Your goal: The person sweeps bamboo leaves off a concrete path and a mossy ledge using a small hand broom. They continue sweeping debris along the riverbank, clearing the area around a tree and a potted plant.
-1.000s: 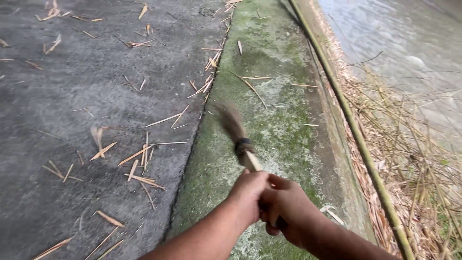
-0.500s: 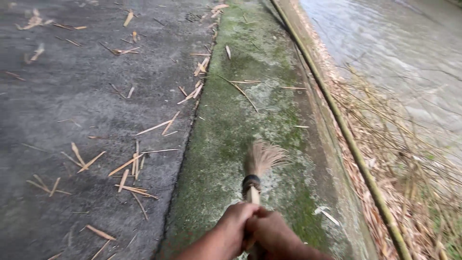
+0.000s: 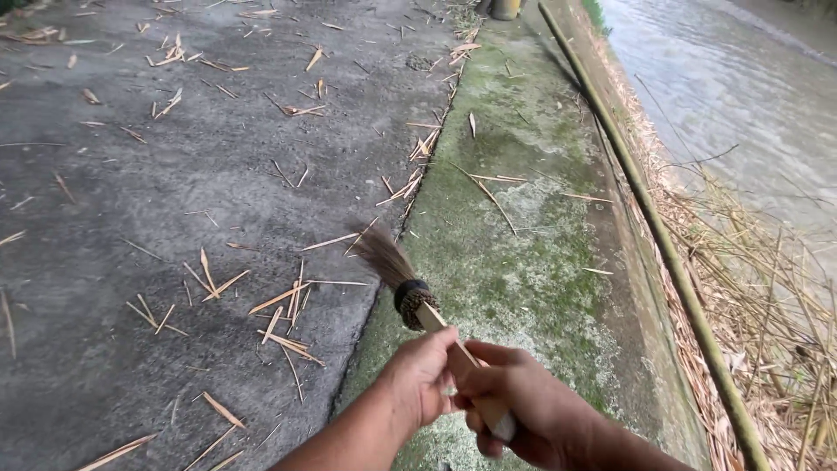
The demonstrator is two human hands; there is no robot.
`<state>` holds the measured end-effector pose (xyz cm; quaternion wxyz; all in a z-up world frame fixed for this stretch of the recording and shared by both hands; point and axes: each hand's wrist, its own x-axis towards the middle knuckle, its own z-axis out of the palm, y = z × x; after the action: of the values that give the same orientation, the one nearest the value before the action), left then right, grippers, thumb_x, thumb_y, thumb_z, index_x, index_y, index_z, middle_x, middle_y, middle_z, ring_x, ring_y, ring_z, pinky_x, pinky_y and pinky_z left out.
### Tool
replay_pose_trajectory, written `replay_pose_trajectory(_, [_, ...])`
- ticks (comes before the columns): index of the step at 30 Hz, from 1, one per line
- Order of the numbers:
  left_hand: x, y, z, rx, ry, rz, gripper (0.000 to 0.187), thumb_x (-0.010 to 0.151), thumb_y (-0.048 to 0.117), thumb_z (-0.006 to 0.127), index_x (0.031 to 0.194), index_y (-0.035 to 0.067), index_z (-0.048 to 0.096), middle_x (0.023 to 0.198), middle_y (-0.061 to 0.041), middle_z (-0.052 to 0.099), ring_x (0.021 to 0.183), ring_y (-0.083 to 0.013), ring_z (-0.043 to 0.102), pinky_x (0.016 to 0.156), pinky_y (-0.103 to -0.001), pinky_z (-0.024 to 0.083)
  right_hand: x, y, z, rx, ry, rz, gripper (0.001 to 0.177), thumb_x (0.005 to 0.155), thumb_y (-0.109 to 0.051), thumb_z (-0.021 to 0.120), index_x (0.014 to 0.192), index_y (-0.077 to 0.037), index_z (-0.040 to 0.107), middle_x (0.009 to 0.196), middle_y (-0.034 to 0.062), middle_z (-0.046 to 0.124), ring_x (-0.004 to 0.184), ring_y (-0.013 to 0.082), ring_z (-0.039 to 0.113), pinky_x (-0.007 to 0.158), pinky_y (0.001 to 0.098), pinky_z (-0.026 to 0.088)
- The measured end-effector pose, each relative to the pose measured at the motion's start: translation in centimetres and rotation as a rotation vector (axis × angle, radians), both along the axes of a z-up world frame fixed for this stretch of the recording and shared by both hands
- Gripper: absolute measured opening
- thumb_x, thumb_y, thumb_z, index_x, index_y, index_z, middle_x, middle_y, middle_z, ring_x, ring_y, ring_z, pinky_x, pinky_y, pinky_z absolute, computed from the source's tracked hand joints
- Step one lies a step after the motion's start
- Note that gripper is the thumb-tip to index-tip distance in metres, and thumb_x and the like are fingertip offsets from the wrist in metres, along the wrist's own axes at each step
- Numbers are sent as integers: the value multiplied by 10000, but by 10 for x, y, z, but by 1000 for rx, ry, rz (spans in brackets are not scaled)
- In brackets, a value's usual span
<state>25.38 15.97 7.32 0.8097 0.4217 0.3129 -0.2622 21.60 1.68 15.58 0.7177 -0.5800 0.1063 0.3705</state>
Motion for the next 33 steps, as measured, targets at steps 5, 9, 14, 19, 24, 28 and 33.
replay_pose_trajectory(5, [-7,-45,21,78,-76,-229,350,971,306,598,1288,161,563,1157,-86,679,1117,-222,646,938,-546,473,-18,-19,24,-385,75,-18,756,829,57,670,1519,-133,427,919,134,690,597,224,682,551,340,598])
replay_pose_trajectory(9, [7,-92,28,119,-166,-465,325,958,282,589,1270,199,554,1014,-6,642,1077,-181,597,868,-535,510,-14,-62,-27,-264,91,-395,720,785,33,658,1460,-184,533,681,110,537,479,214,519,424,373,413])
replay_pose_trajectory(14, [27,-155,-37,-284,-104,-626,317,1005,276,655,1228,65,578,906,-88,701,789,-220,692,618,-378,571,-6,-110,-72,-386,38,-526,436,843,7,704,1264,-10,593,674,144,574,488,249,563,425,382,429])
replay_pose_trajectory(19, [25,-156,-74,-200,-28,-800,252,942,369,687,1067,151,674,836,-49,715,619,-170,662,425,-285,472,14,-113,-116,-380,146,-620,332,864,-36,640,1183,50,674,674,164,578,460,247,515,395,399,386])
replay_pose_trajectory(24, [-8,-107,-37,93,83,-452,456,942,360,546,1244,55,700,1145,-124,742,1041,-192,707,883,-334,536,20,-106,-107,-736,-75,369,376,910,-162,683,1274,-70,704,1064,48,730,931,145,727,792,294,626])
replay_pose_trajectory(28, [7,-145,-91,329,-57,-229,408,959,336,596,1228,35,655,1168,-146,743,1083,-243,721,944,-368,545,17,-132,-72,-605,-48,193,409,891,-131,693,1296,-73,682,1066,73,734,919,170,717,786,313,621])
replay_pose_trajectory(33, [23,-185,-43,353,-140,-229,418,944,303,616,1264,35,645,1117,-127,739,1041,-243,727,910,-397,565,21,-163,-26,-324,-10,-138,491,852,-69,712,1338,-78,637,1070,124,742,896,220,697,776,350,613])
